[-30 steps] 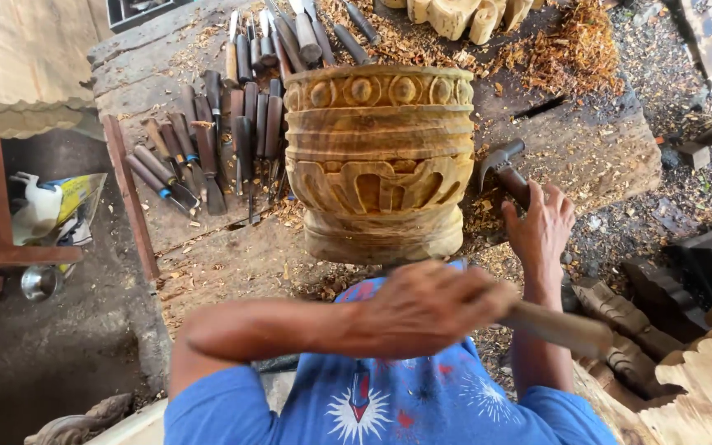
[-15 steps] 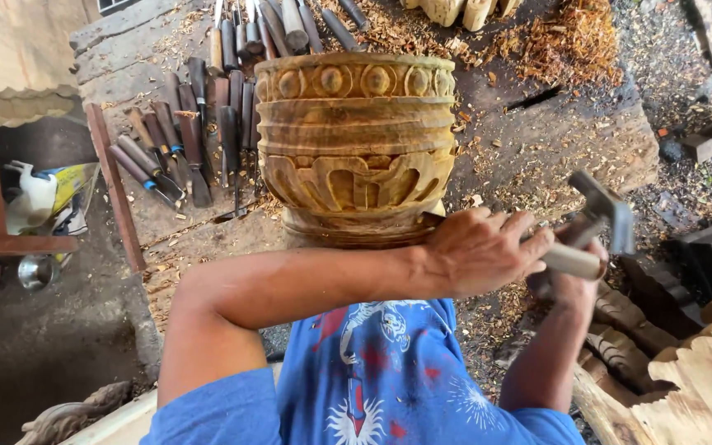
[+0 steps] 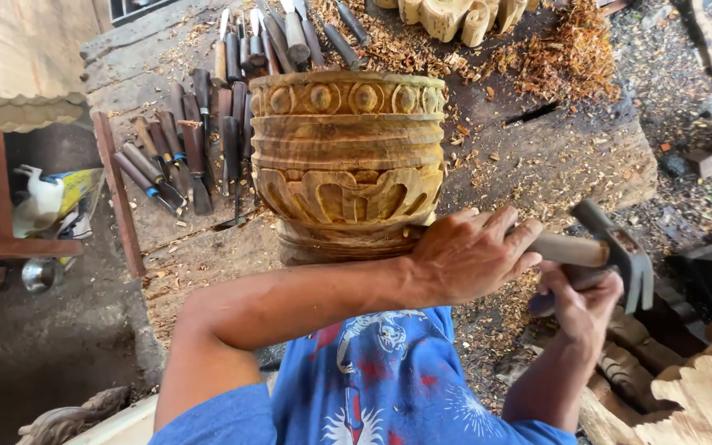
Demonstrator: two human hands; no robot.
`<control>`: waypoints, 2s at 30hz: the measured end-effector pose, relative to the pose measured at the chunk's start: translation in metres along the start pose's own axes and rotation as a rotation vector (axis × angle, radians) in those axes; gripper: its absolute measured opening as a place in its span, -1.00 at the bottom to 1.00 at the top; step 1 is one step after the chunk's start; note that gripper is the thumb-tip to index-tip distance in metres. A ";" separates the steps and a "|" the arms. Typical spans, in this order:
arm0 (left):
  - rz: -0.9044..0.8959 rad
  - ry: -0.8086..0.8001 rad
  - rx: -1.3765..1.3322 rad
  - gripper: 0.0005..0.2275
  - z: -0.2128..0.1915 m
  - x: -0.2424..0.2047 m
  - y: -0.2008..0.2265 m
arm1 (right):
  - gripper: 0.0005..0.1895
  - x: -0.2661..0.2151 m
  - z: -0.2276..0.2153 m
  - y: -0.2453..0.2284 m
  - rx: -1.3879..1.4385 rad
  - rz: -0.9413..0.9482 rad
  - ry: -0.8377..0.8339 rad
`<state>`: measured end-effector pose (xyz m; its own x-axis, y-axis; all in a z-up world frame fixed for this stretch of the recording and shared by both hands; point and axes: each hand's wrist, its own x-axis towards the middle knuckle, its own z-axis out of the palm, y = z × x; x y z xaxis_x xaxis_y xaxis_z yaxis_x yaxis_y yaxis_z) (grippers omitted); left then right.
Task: The person carves decorative details into a cylindrical wooden object using a hammer and a chisel on a workbench covered in wood shavings.
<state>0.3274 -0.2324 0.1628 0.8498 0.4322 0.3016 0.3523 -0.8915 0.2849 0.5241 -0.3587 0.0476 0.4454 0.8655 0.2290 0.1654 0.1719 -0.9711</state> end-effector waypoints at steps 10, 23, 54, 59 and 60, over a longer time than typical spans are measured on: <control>0.070 0.188 0.065 -0.55 0.002 -0.004 -0.004 | -0.75 -0.005 0.003 0.030 0.132 -0.054 0.129; 0.025 0.256 0.088 -0.50 0.005 -0.001 0.000 | -0.56 0.011 0.002 -0.010 -0.003 0.026 0.164; 0.034 0.290 0.054 -0.55 0.006 -0.004 0.000 | -0.68 0.019 -0.005 -0.020 -0.541 -0.555 0.428; 0.131 0.362 -0.003 -0.54 -0.009 -0.015 -0.001 | -0.55 0.013 -0.016 -0.028 -0.053 -0.168 0.444; 0.148 0.393 -0.024 -0.55 -0.009 -0.018 0.002 | -0.43 0.003 -0.019 -0.024 0.085 -0.029 0.682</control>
<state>0.3096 -0.2410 0.1660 0.6746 0.3225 0.6640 0.2240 -0.9465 0.2321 0.5379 -0.3695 0.0729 0.9008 0.3749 0.2191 0.1288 0.2512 -0.9593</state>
